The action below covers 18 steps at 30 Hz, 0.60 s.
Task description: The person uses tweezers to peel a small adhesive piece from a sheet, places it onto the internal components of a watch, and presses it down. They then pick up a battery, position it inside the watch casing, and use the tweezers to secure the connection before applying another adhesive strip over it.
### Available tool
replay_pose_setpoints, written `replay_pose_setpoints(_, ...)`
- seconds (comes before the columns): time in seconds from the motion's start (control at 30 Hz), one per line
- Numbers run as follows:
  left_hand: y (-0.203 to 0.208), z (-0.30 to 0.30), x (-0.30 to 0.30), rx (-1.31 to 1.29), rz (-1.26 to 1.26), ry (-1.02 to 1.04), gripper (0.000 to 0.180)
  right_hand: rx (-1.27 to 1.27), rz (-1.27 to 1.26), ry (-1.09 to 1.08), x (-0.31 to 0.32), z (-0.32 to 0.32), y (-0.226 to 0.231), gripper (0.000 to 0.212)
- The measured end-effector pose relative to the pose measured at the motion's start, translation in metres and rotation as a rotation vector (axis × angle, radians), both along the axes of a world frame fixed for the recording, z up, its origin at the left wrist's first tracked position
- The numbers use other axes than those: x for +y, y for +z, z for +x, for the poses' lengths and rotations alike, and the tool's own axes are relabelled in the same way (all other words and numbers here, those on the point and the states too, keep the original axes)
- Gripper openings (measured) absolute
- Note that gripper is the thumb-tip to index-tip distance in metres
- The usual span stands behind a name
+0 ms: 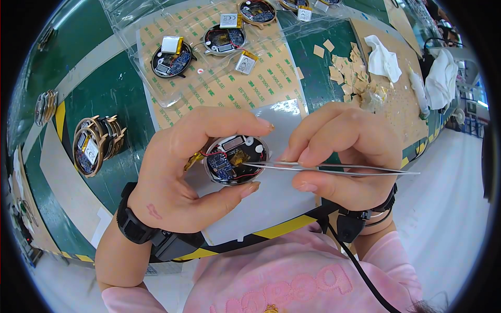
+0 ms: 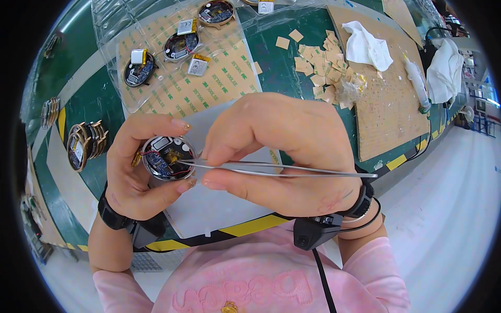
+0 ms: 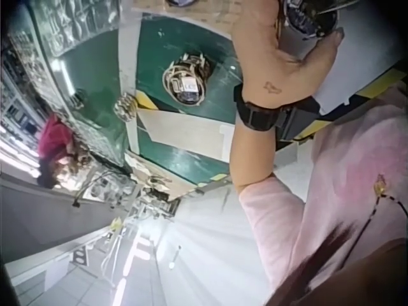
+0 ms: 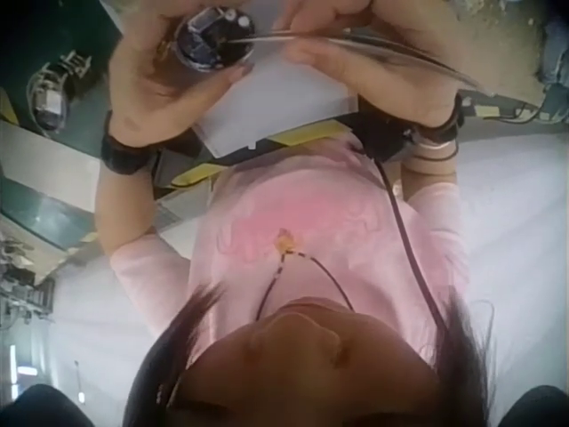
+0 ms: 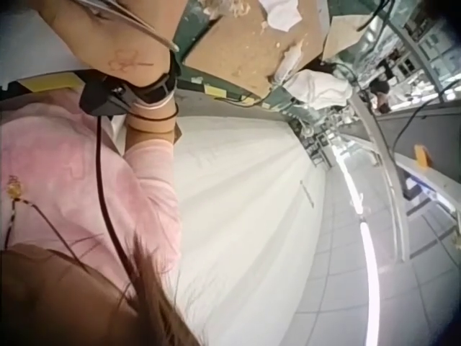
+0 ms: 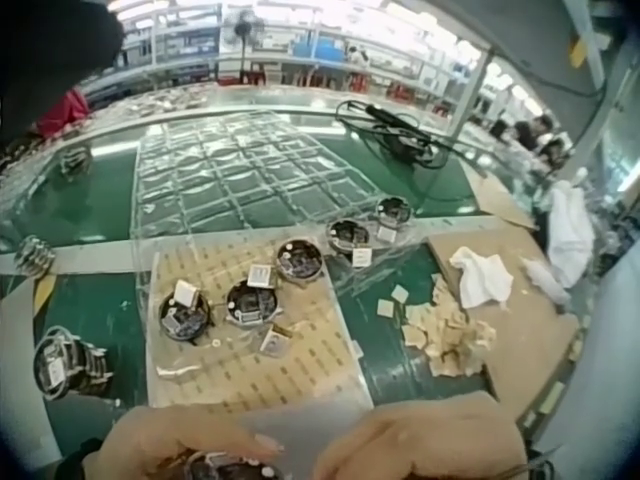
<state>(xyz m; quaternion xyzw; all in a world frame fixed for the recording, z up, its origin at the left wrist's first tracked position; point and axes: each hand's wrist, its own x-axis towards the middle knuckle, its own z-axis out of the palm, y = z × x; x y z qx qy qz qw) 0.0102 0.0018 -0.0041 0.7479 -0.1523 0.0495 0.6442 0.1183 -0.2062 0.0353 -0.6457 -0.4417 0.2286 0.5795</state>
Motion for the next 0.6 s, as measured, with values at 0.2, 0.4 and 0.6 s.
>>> replay_pose_setpoints(0.2, 0.002, -0.001, -0.001, 0.01, -0.011, 0.005, 0.058, -0.175, 0.033, -0.027, 0.001, -0.001, 0.0, 0.024)
replay_pose_setpoints(0.4, 0.003, 0.0, 0.0, 0.067, -0.014, -0.073, 0.056, -0.145, 0.053, 0.035, 0.003, 0.003, -0.001, 0.022)
replay_pose_setpoints(0.6, 0.006, 0.0, -0.002, 0.208, -0.086, -0.123, 0.054, -0.189, -0.06, 0.176, 0.006, 0.013, 0.007, 0.021)
